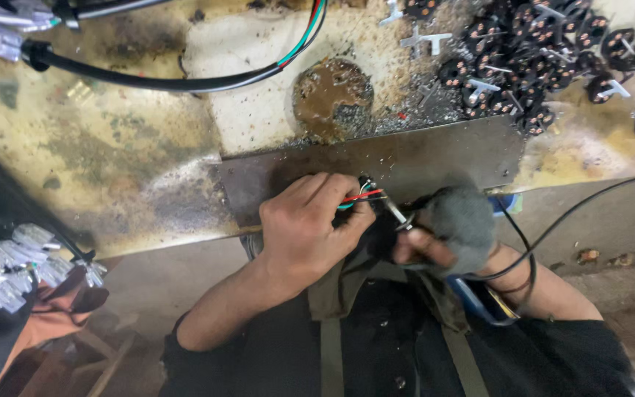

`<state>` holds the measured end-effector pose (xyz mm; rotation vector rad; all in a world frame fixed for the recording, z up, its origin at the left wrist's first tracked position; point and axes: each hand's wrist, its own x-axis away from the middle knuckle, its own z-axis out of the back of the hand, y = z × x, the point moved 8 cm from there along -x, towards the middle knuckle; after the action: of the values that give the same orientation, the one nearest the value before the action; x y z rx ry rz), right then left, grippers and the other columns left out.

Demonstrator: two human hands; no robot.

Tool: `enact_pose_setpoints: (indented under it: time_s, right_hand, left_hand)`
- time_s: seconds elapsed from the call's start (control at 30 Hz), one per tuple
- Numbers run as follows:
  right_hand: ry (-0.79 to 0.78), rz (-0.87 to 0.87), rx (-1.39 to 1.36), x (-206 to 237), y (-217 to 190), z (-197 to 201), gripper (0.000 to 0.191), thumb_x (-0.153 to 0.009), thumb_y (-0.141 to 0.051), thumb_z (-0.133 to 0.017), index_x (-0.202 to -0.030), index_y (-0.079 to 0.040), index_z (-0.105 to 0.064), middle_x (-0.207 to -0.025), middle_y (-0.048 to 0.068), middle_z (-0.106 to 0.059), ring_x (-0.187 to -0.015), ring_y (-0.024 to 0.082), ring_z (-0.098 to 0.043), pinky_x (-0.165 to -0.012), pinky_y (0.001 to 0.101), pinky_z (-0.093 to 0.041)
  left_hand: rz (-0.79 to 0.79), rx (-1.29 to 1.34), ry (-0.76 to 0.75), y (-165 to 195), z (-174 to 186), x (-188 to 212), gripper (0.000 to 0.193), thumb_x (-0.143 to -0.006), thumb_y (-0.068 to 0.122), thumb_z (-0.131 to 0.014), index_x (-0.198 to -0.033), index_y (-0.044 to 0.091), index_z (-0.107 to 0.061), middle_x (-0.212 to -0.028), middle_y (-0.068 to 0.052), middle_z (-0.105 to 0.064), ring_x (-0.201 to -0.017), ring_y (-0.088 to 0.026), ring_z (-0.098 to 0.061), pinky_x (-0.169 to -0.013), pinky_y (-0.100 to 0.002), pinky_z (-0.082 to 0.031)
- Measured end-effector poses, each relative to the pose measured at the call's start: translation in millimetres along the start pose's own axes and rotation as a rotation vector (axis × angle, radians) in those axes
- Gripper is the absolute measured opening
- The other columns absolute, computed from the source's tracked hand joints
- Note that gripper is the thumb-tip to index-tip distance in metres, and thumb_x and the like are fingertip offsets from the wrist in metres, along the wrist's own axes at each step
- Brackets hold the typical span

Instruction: The person uses a soldering iron to attach small black components to the ends of multi-colored wires. They repeatedly heat the wire ends and apply solder to secure the components, then place the finished assemblies on the workbench.

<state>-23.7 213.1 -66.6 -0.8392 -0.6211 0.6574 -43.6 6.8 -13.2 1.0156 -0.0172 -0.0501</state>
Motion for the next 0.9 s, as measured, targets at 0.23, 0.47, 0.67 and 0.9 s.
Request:
enact_pose_setpoints:
  time_s: [0.23,0.47,0.67,0.9]
  right_hand:
    - [0.064,-0.340,-0.299,-0.6,19.1,9.2,0.017,-0.079,-0.019,-0.078,-0.066,-0.018,-0.069,-0.057,0.004,-0.062,-0.052,0.024,-0.063,-0.052,0.0350,-0.044]
    - [0.528,0.097,-0.167,14.7,-15.8,30.0,0.013,-0.094,-0.011,-0.078,-0.092,-0.013,-0.065,-0.071,0.003,-0.061,-0.063,0.020,-0.062,-0.062,0.0324,-0.050]
    - [0.375,0.174,0.331,-2.8,-46.7,29.9,0.019,-0.084,-0.017,-0.085,-0.102,-0.013,-0.080,-0.083,0.009,-0.070,-0.066,0.024,-0.062,-0.057,0.0354,-0.046]
    - [0.219,-0.541,0.295,-6.1,-6.7,14.6,0.042,-0.068,-0.050,-0.089,-0.083,-0.012,-0.079,-0.062,0.006,-0.063,-0.055,0.023,-0.056,-0.053,0.0359,-0.044]
  left_hand:
    - [0.011,-0.004,0.023,0.0,1.4,0.2,0.020,-0.080,0.010,-0.082,-0.091,0.009,-0.066,-0.082,-0.004,-0.067,-0.071,-0.023,-0.067,-0.062,-0.036,-0.052]
    - [0.012,0.010,0.017,-0.9,1.2,1.0,0.020,-0.081,0.009,-0.082,-0.092,0.009,-0.066,-0.083,-0.004,-0.067,-0.073,-0.024,-0.068,-0.064,-0.035,-0.053]
    - [-0.018,0.019,0.030,0.1,2.2,-2.5,0.019,-0.081,0.010,-0.081,-0.092,0.008,-0.065,-0.084,-0.006,-0.069,-0.075,-0.026,-0.069,-0.066,-0.037,-0.054]
    - [-0.002,0.021,0.025,0.4,3.4,-5.1,0.018,-0.081,0.012,-0.081,-0.090,0.007,-0.066,-0.082,-0.007,-0.068,-0.073,-0.026,-0.069,-0.065,-0.037,-0.054]
